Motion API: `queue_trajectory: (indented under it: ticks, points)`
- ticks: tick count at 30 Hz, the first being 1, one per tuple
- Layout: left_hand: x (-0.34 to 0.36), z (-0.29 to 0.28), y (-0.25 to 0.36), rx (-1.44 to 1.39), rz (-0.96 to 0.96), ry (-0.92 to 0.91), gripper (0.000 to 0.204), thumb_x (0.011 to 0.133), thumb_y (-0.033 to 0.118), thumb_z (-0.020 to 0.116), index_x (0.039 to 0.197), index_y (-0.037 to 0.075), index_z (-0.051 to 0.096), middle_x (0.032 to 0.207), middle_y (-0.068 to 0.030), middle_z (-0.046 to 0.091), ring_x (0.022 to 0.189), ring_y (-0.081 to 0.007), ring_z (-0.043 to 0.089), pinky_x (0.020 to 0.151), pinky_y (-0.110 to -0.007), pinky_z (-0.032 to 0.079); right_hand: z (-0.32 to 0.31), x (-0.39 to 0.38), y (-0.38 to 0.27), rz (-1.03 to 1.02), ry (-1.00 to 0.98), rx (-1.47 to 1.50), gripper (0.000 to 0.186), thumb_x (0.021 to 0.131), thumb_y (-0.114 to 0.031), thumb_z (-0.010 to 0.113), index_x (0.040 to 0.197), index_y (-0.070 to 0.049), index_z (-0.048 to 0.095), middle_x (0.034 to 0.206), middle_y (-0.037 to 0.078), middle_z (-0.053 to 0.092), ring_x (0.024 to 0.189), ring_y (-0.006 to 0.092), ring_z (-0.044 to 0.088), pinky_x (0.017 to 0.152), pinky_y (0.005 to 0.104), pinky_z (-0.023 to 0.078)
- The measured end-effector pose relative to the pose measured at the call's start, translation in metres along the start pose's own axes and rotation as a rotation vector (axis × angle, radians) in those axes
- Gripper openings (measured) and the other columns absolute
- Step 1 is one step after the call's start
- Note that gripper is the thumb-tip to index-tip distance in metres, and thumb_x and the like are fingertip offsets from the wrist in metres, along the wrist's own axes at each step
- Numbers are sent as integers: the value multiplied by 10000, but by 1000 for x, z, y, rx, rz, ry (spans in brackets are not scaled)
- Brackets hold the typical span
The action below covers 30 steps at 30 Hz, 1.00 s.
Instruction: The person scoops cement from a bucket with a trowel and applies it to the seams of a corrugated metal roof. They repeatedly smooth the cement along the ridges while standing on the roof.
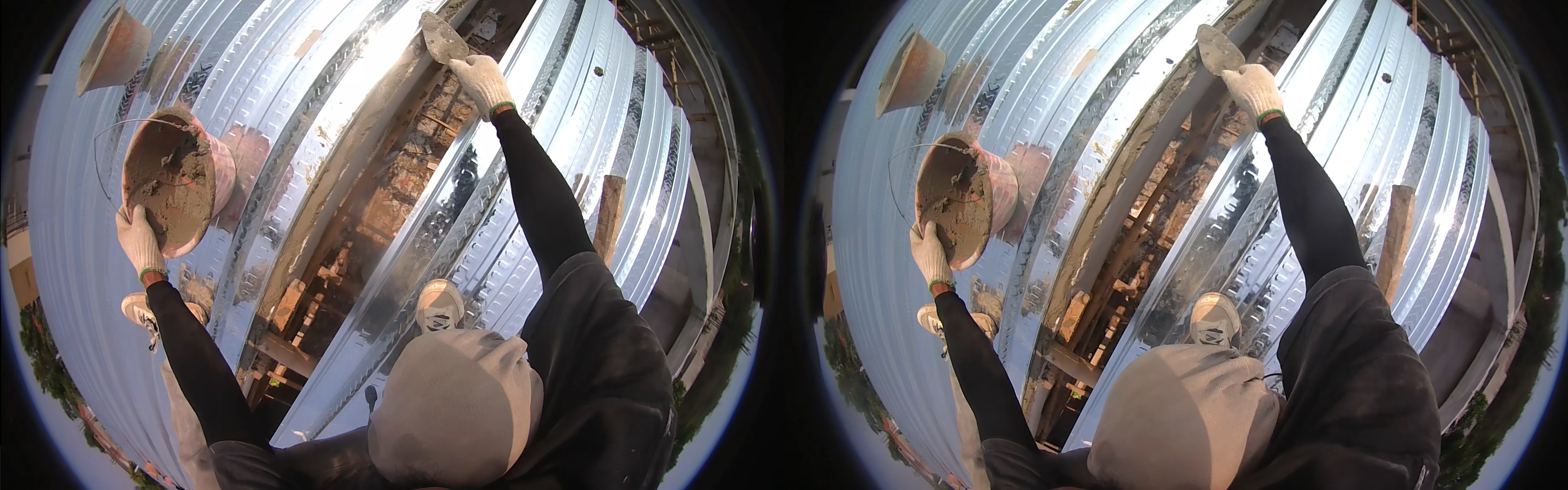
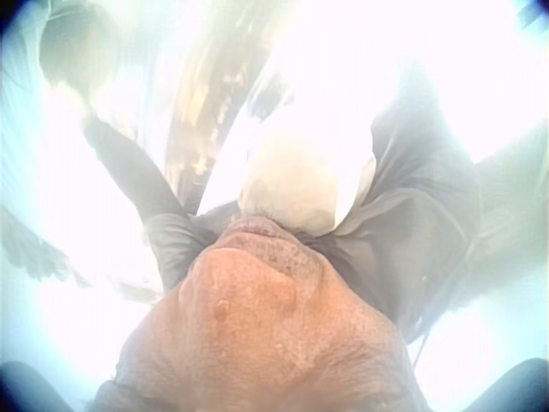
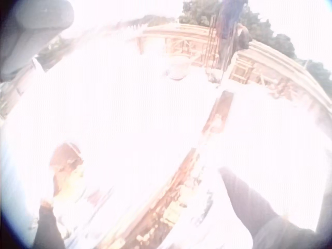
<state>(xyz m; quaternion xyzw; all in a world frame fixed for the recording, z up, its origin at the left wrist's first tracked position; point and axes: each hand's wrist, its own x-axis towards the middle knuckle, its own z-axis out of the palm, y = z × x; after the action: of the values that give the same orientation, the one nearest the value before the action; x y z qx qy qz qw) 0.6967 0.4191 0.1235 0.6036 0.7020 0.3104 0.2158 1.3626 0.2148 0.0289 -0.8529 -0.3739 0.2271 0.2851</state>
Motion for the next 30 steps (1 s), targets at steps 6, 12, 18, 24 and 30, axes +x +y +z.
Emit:
queue_trajectory:
  ticks: [6, 12, 18, 24, 30]
  points:
    - [1, -6, -6, -14, 38, 19, 398, 1024, 217, 671, 1338, -27, 691, 1132, -86, 753, 963, -179, 678, 911, -363, 557, 11, -28, -30, -262, -129, -411, 519, 1022, -427, 639, 1239, 9, 820, 1178, 276, 806, 1142, 446, 780, 1034, 517, 624]
    - [4, -3, -3, 30, 58, 7, 401, 1022, 229, 675, 1329, -30, 693, 1152, -96, 759, 992, -195, 692, 939, -375, 559, -25, -8, -34, -420, 81, -727, 367, 1016, -368, 705, 1274, -137, 828, 1155, 181, 827, 1082, 386, 802, 934, 522, 649]
    - [0, -7, -3, 23, 52, 32, 414, 1024, 235, 679, 1340, -32, 687, 1183, -114, 770, 1036, -210, 711, 971, -383, 562, -81, 28, -111, -319, -51, -606, 411, 1140, -357, 550, 1225, -56, 816, 994, 174, 833, 897, 326, 829, 809, 485, 667]
    - [-1, 5, 2, 15, -4, -9, 394, 1032, 235, 683, 1332, -21, 684, 1156, -101, 761, 1008, -191, 705, 952, -369, 564, -39, 64, -66, -1123, -336, -791, 293, 1010, -313, 760, 1220, -122, 833, 1103, 127, 799, 1033, 336, 798, 910, 481, 653]
    - [-2, 2, 1, -34, 66, 27, 377, 1027, 226, 690, 1313, -19, 684, 1135, -82, 751, 980, -174, 694, 921, -361, 563, 9, -63, -47, -495, -172, -387, 365, 1041, -365, 715, 1182, -40, 801, 1052, 199, 801, 1039, 409, 778, 932, 510, 611]
